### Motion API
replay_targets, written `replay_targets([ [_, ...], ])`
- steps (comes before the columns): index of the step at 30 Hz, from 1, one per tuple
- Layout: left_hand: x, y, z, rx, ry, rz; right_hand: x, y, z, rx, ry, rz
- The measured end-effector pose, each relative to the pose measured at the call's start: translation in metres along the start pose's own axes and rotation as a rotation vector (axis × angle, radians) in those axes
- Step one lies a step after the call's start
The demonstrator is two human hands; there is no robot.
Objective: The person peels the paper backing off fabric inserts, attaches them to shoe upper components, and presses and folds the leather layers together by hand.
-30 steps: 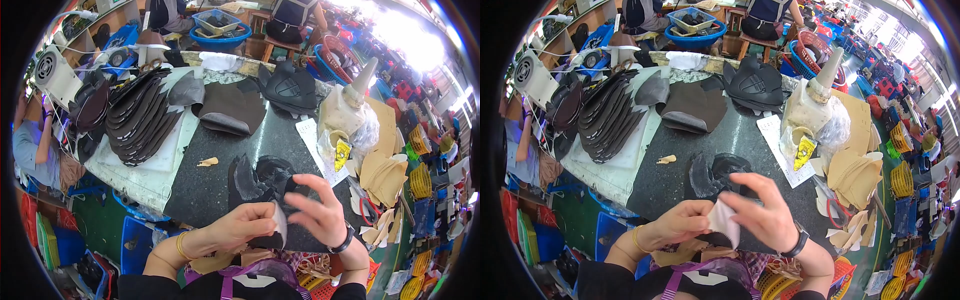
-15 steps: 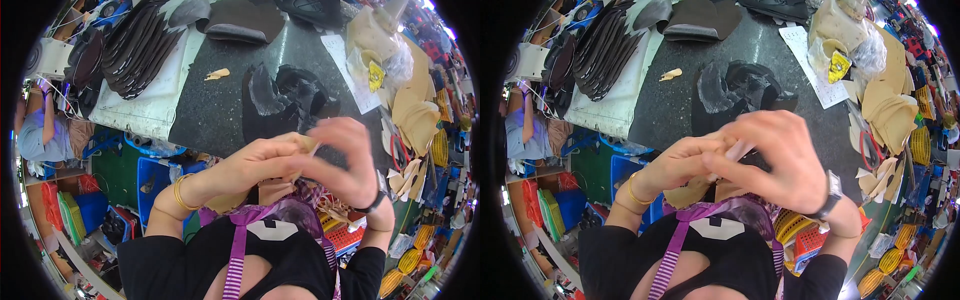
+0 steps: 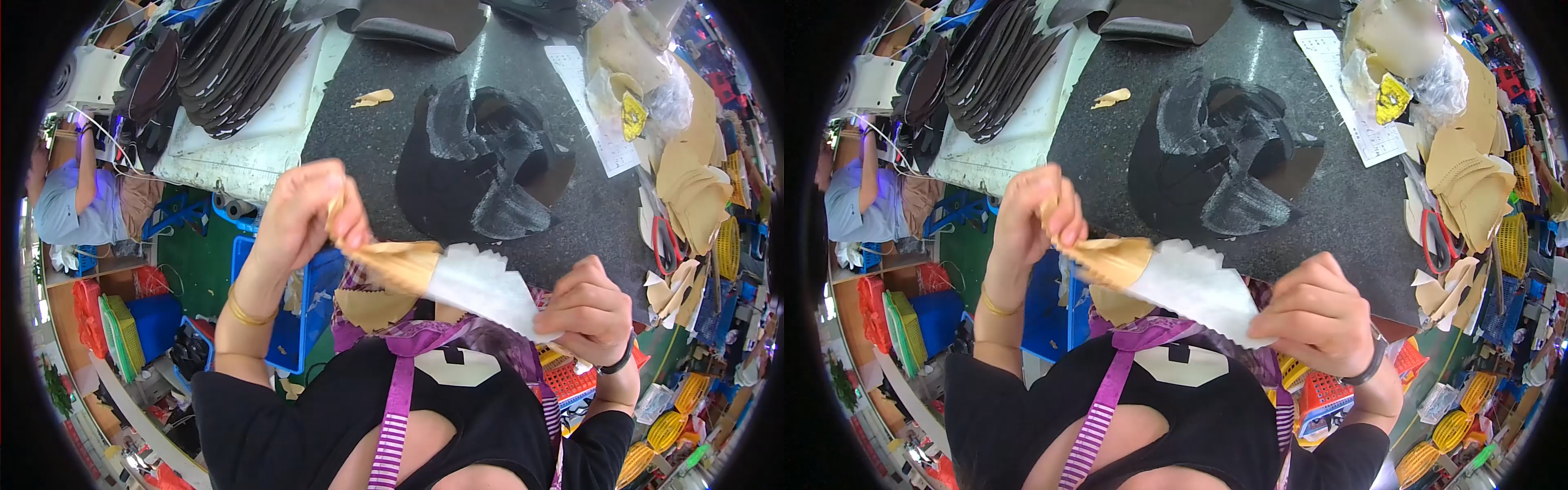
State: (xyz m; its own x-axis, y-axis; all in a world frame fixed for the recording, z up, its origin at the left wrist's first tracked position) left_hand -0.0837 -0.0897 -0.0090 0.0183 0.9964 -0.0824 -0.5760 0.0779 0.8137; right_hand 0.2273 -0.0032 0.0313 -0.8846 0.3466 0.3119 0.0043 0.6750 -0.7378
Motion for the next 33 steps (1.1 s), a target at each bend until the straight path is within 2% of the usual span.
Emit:
replay_targets([
  [1, -0.011, 0.001, -0.011, 0.224, 0.036, -0.053, -0.002, 0.0, 0.001, 0.005, 0.034, 0.016],
  [3, -0.026, 0.005, -0.011, 0.703, 0.047, -0.392, -0.002, 0.001, 0.009, 0.006, 0.04, 0.047],
  [4, -0.03, 0.002, -0.017, 0.827, -0.113, -0.573, -0.001, 0.002, 0.012, 0.003, 0.04, 0.06],
  [5, -0.033, 0.003, -0.02, 1.037, -0.279, -0.635, -0.003, 0.002, 0.011, 0.03, 0.065, 0.088],
  [7, -0.036, 0.015, -0.011, 1.475, -0.618, -0.37, -0.005, 0.002, 0.006, 0.079, 0.122, 0.148],
  [8, -0.026, 0.026, 0.001, 1.638, -0.596, -0.419, -0.004, 0.0, 0.004, 0.077, 0.146, 0.148],
  [9, -0.015, 0.023, -0.002, 1.644, -0.429, 0.125, -0.001, -0.001, 0.004, 0.084, 0.14, 0.141],
  [10, 0.004, 0.023, 0.001, 1.775, -0.449, 0.514, 0.004, -0.003, 0.006, 0.09, 0.132, 0.135],
  [11, 0.026, 0.025, 0.005, 1.821, -0.601, 0.642, 0.007, -0.006, 0.008, 0.096, 0.123, 0.13],
  [13, 0.044, -0.021, -0.005, 1.66, -0.644, 0.645, 0.013, -0.009, 0.008, 0.092, 0.161, 0.155],
  [15, 0.048, -0.023, 0.019, 1.676, -0.598, 0.668, 0.015, -0.008, 0.005, 0.087, 0.261, 0.238],
  [16, 0.05, -0.03, 0.018, 1.624, -0.499, 0.756, 0.013, -0.006, 0.004, 0.088, 0.334, 0.309],
  [17, 0.052, -0.031, 0.017, 1.467, -0.457, 0.671, 0.011, -0.003, 0.003, 0.09, 0.405, 0.378],
  [19, 0.049, -0.03, 0.023, 0.578, -0.173, 0.125, 0.01, 0.013, 0.009, 0.14, 0.584, 0.494],
  [20, 0.053, -0.034, 0.022, 0.295, -0.153, 0.168, 0.016, 0.017, 0.011, 0.162, 0.627, 0.601],
  [21, 0.055, -0.026, 0.028, 0.144, -0.113, 0.169, 0.02, 0.022, 0.012, 0.184, 0.664, 0.711],
  [22, 0.058, -0.022, 0.029, 0.343, -0.095, 0.24, 0.022, 0.03, 0.014, 0.211, 0.692, 0.707],
  [26, 0.073, -0.009, 0.04, 1.145, 0.021, 0.397, 0.025, 0.026, 0.017, -0.007, 0.489, 0.684],
  [30, 0.098, -0.015, 0.037, 1.343, -0.138, 0.479, 0.018, 0.028, 0.03, 0.062, 0.477, 0.767],
  [33, 0.116, -0.019, 0.028, 1.414, -0.32, 0.339, 0.012, 0.044, 0.036, -0.03, 0.419, 0.767],
])
Point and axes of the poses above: each hand's wrist, its own x-axis towards the middle knuckle, its own z-axis out of the palm, y = z × x, the point moved 2 cm from there along x, towards the middle knuckle, and after that the axes turned 2 degrees about z, right-handed, at the moved point
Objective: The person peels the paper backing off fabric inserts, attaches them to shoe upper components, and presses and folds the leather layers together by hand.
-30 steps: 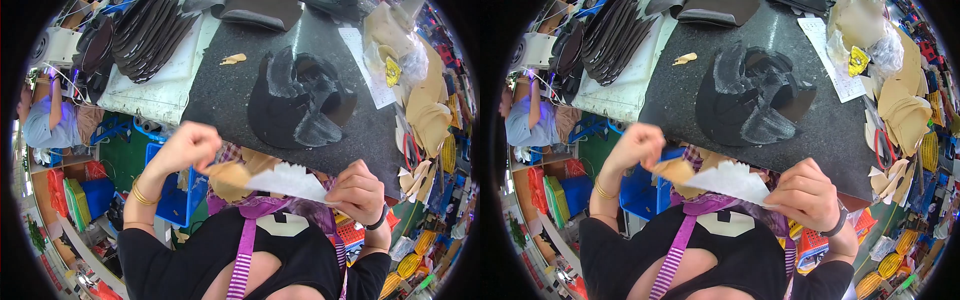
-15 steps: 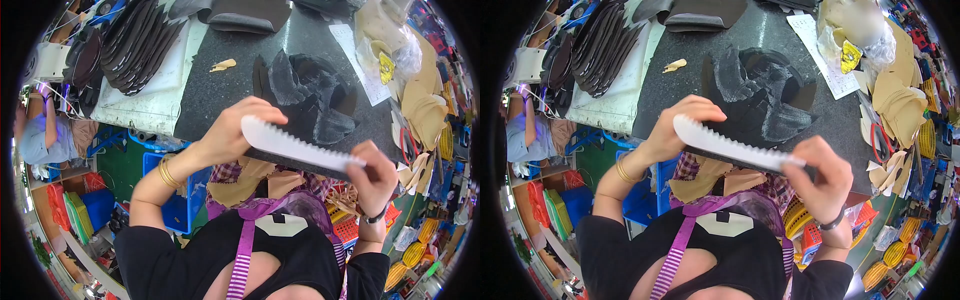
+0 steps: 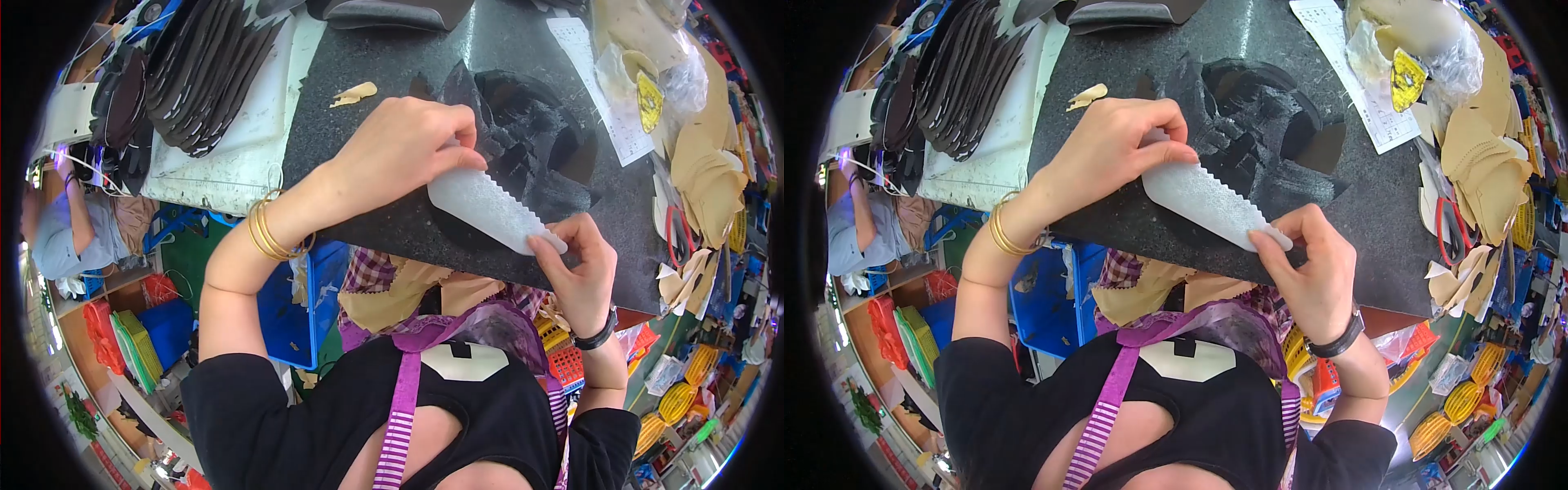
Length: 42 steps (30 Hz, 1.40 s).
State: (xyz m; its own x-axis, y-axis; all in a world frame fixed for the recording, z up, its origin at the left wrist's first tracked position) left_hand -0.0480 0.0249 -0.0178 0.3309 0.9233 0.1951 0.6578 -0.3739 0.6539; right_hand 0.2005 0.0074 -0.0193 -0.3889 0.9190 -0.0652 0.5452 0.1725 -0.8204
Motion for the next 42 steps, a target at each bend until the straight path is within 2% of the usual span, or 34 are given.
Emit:
replay_targets([
  [2, 0.006, -0.015, 0.007, 0.026, -0.049, 0.067, 0.01, 0.007, 0.002, -0.049, 0.014, -0.019],
  [7, 0.017, -0.025, 0.015, 0.06, -0.044, 0.13, 0.031, 0.019, 0.004, 0.012, 0.039, 0.102],
  [11, 0.016, -0.032, 0.007, -0.06, -0.045, 0.17, 0.03, 0.002, 0.001, -0.161, -0.049, -0.066],
  [16, 0.019, -0.036, 0.004, -0.073, -0.176, 0.191, 0.025, -0.002, 0.002, -0.156, -0.098, -0.071],
  [20, 0.022, -0.033, 0.005, -0.065, -0.161, 0.183, 0.028, 0.001, -0.002, -0.129, -0.133, -0.031],
  [26, 0.017, -0.029, 0.004, -0.084, -0.149, 0.177, 0.031, 0.001, -0.004, -0.122, -0.164, -0.078],
  [28, 0.017, -0.023, 0.008, 0.018, -0.13, 0.241, 0.031, 0.0, -0.003, -0.159, -0.164, -0.092],
  [30, 0.018, -0.01, 0.004, 0.298, -0.249, 0.175, 0.032, 0.0, -0.002, -0.184, -0.159, -0.113],
  [33, 0.016, 0.009, -0.012, 0.534, -0.18, 0.067, 0.038, 0.001, -0.005, -0.182, -0.172, -0.146],
  [36, -0.007, 0.029, 0.005, 0.444, -0.066, 0.514, 0.043, 0.001, -0.008, -0.131, -0.23, -0.103],
  [38, -0.03, 0.036, 0.031, 0.242, -0.22, 0.516, 0.043, 0.001, -0.009, -0.117, -0.23, -0.145],
  [39, -0.04, 0.028, 0.039, 0.2, -0.228, 0.462, 0.044, 0.001, -0.011, -0.113, -0.229, -0.168],
  [42, -0.057, 0.038, 0.044, 0.163, -0.16, 0.331, 0.042, 0.002, -0.016, -0.49, -0.086, -0.223],
])
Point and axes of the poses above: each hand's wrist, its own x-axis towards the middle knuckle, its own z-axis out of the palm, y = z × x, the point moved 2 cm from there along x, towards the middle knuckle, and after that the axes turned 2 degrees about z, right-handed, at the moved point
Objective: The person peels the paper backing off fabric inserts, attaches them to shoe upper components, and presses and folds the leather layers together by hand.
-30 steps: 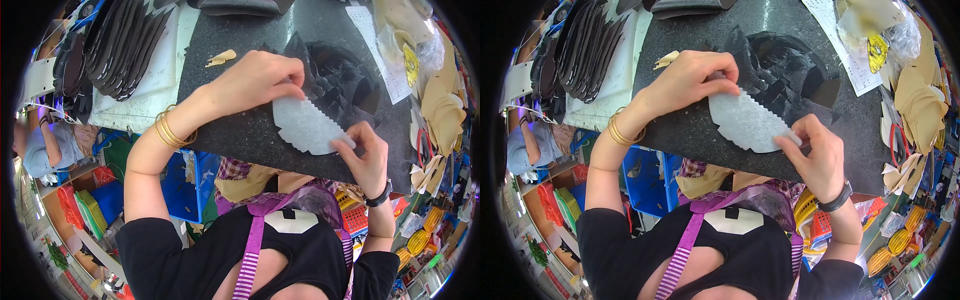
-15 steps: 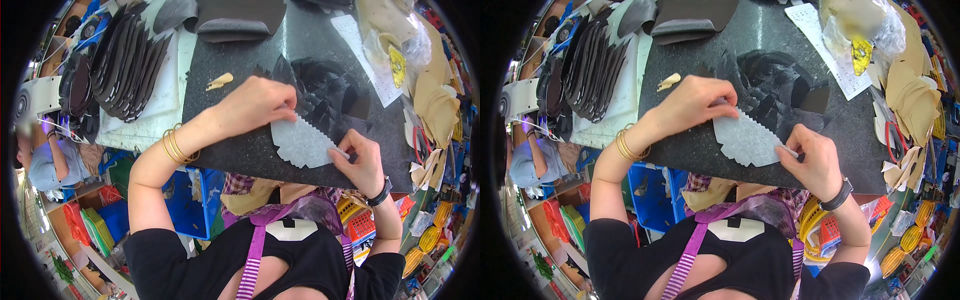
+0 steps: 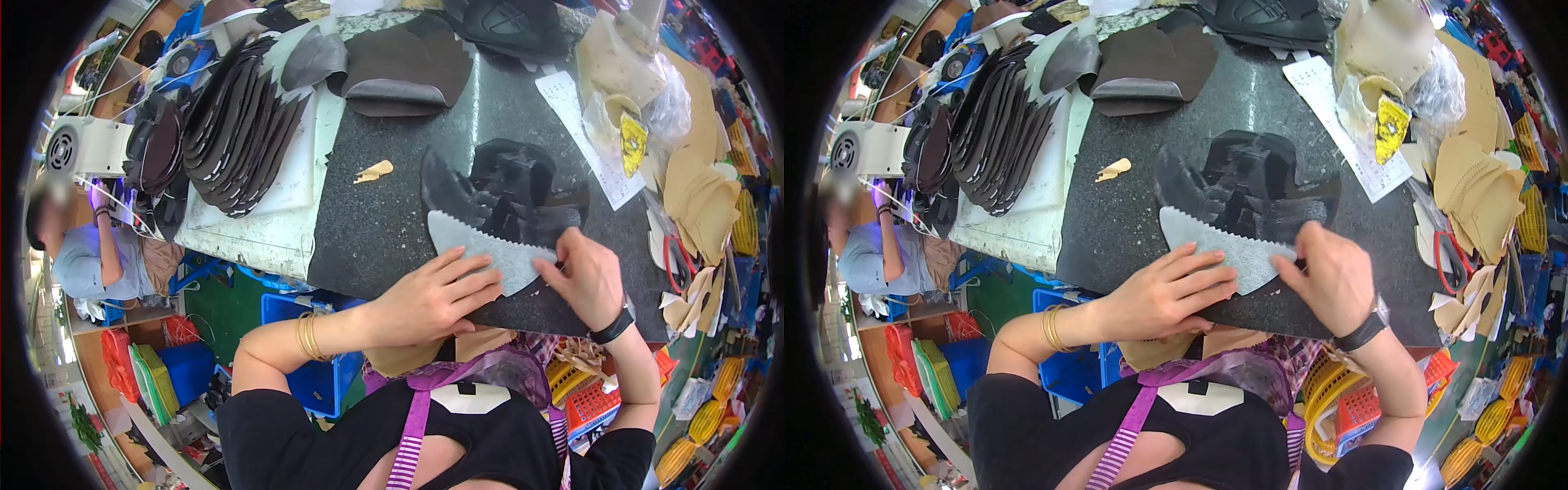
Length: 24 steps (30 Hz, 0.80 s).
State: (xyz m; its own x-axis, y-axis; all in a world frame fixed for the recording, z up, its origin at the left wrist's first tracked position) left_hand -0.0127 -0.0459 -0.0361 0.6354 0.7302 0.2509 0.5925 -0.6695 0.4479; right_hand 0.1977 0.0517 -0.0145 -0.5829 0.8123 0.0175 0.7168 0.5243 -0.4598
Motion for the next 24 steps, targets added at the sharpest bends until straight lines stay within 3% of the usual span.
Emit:
replay_targets([
  [1, -0.001, 0.001, 0.0, -0.001, 0.013, -0.022, 0.003, 0.006, -0.006, -0.047, -0.053, 0.106],
  [4, 0.014, -0.019, -0.022, -0.201, -0.02, 0.061, 0.011, -0.019, -0.015, -0.17, 0.088, -0.351],
  [5, 0.014, -0.042, -0.032, -0.405, 0.19, -0.187, 0.012, -0.023, -0.009, -0.118, 0.028, -0.396],
  [7, 0.035, -0.106, -0.075, -0.11, 0.563, -0.315, 0.022, -0.031, -0.009, -0.032, 0.05, -0.442],
  [8, 0.042, -0.14, -0.097, 0.18, 0.585, -0.37, 0.027, -0.032, -0.01, 0.011, 0.06, -0.448],
  [10, 0.038, -0.208, -0.099, 0.507, 0.54, -0.289, 0.042, -0.036, -0.012, 0.08, 0.031, -0.456],
  [11, 0.036, -0.218, -0.099, 0.431, 0.413, -0.339, 0.052, -0.036, -0.014, 0.113, 0.022, -0.459],
  [12, 0.036, -0.222, -0.099, 0.352, 0.283, -0.388, 0.064, -0.034, -0.014, 0.147, 0.035, -0.475],
  [13, 0.039, -0.214, -0.101, 0.333, 0.29, -0.359, 0.079, -0.031, -0.012, 0.183, 0.049, -0.489],
  [14, 0.043, -0.201, -0.103, 0.306, 0.341, -0.275, 0.094, -0.029, -0.01, 0.223, 0.062, -0.5],
  [15, 0.047, -0.188, -0.104, 0.229, 0.391, -0.234, 0.109, -0.035, -0.01, 0.248, 0.239, -0.48],
  [17, 0.05, -0.163, -0.102, 0.076, 0.461, -0.162, 0.145, -0.045, -0.001, 0.162, 0.387, -0.597],
  [18, 0.049, -0.152, -0.101, 0.003, 0.484, -0.127, 0.152, -0.051, 0.0, 0.141, 0.367, -0.574],
  [19, 0.045, -0.143, -0.103, -0.021, 0.473, -0.161, 0.158, -0.057, 0.001, 0.119, 0.346, -0.552],
  [21, 0.033, -0.131, -0.11, 0.03, 0.76, -0.303, 0.159, -0.067, -0.007, 0.121, 0.115, -0.338],
  [22, 0.024, -0.125, -0.114, 0.055, 0.905, -0.371, 0.152, -0.069, -0.015, 0.083, 0.159, -0.418],
  [23, 0.003, -0.122, -0.118, -0.082, 0.851, -0.634, 0.141, -0.07, -0.023, 0.043, 0.204, -0.498],
  [24, -0.008, -0.116, -0.117, -0.588, 0.646, -0.596, 0.132, -0.072, -0.028, 0.003, 0.25, -0.576],
])
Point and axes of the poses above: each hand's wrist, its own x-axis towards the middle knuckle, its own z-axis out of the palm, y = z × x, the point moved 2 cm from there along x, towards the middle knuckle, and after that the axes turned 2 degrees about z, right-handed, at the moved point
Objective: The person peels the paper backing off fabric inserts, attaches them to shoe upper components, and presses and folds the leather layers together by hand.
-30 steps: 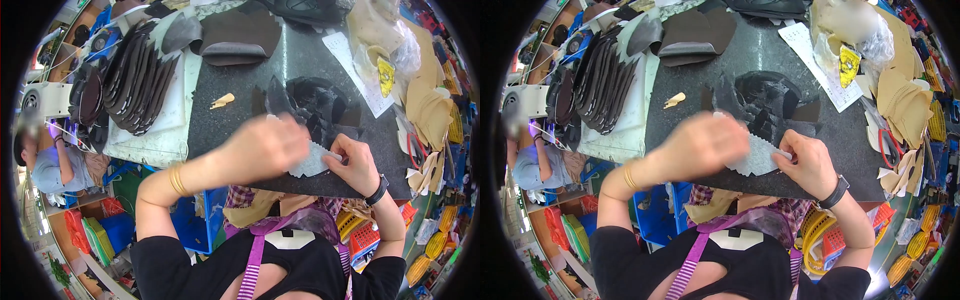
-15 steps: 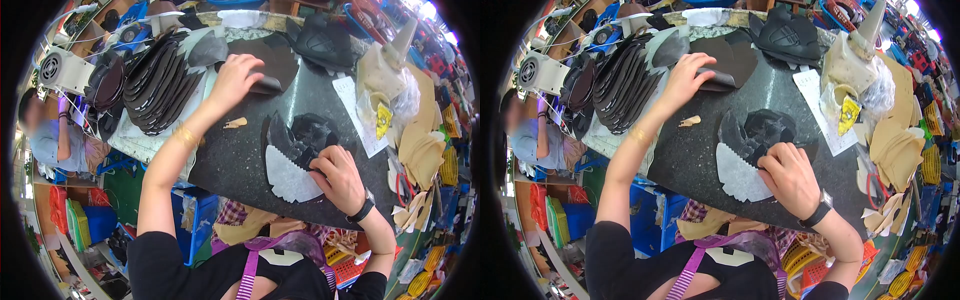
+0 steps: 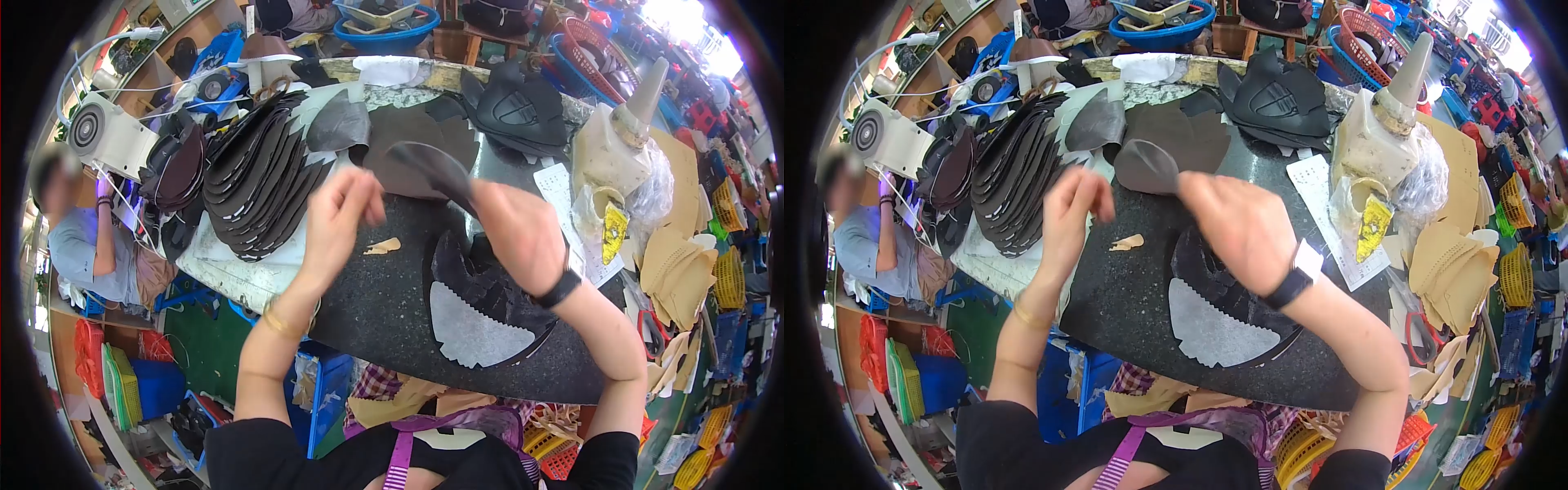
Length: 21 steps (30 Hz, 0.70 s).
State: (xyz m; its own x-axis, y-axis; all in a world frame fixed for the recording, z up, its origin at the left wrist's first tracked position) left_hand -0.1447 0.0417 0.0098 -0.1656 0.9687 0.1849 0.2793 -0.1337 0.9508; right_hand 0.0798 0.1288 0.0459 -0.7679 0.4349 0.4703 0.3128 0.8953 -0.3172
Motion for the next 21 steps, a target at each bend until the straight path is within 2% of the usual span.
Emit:
replay_targets([
  [1, -0.015, 0.004, 0.02, -0.328, -0.14, -0.104, 0.0, -0.013, -0.003, -0.12, 0.155, -0.249],
  [2, -0.031, 0.008, 0.041, -0.633, -0.249, -0.256, -0.002, -0.028, -0.006, -0.215, 0.113, -0.36],
  [4, -0.048, 0.041, 0.079, -1.0, 0.077, -0.379, -0.014, -0.043, 0.001, -0.33, 0.057, -0.505],
  [7, -0.064, 0.036, 0.083, -0.786, -0.041, -0.331, -0.03, -0.057, -0.01, -0.437, -0.019, -0.517],
  [10, -0.08, 0.035, 0.07, -0.66, -0.341, -0.283, -0.041, -0.069, -0.029, -0.481, -0.09, -0.486],
  [11, -0.086, 0.041, 0.071, -0.782, -0.25, -0.274, -0.044, -0.074, -0.033, -0.467, -0.106, -0.476],
  [14, -0.097, 0.047, 0.073, -0.65, -0.284, -0.097, -0.049, -0.083, -0.033, -0.362, -0.113, -0.458],
  [15, -0.097, 0.046, 0.072, -0.497, -0.225, -0.166, -0.048, -0.083, -0.035, -0.319, -0.097, -0.458],
  [18, -0.096, 0.041, 0.066, -0.693, -0.159, -0.197, -0.041, -0.079, -0.047, -0.255, -0.02, -0.415],
  [21, -0.094, 0.061, 0.071, -0.687, -0.181, -0.185, -0.041, -0.08, -0.051, -0.312, 0.01, -0.388],
])
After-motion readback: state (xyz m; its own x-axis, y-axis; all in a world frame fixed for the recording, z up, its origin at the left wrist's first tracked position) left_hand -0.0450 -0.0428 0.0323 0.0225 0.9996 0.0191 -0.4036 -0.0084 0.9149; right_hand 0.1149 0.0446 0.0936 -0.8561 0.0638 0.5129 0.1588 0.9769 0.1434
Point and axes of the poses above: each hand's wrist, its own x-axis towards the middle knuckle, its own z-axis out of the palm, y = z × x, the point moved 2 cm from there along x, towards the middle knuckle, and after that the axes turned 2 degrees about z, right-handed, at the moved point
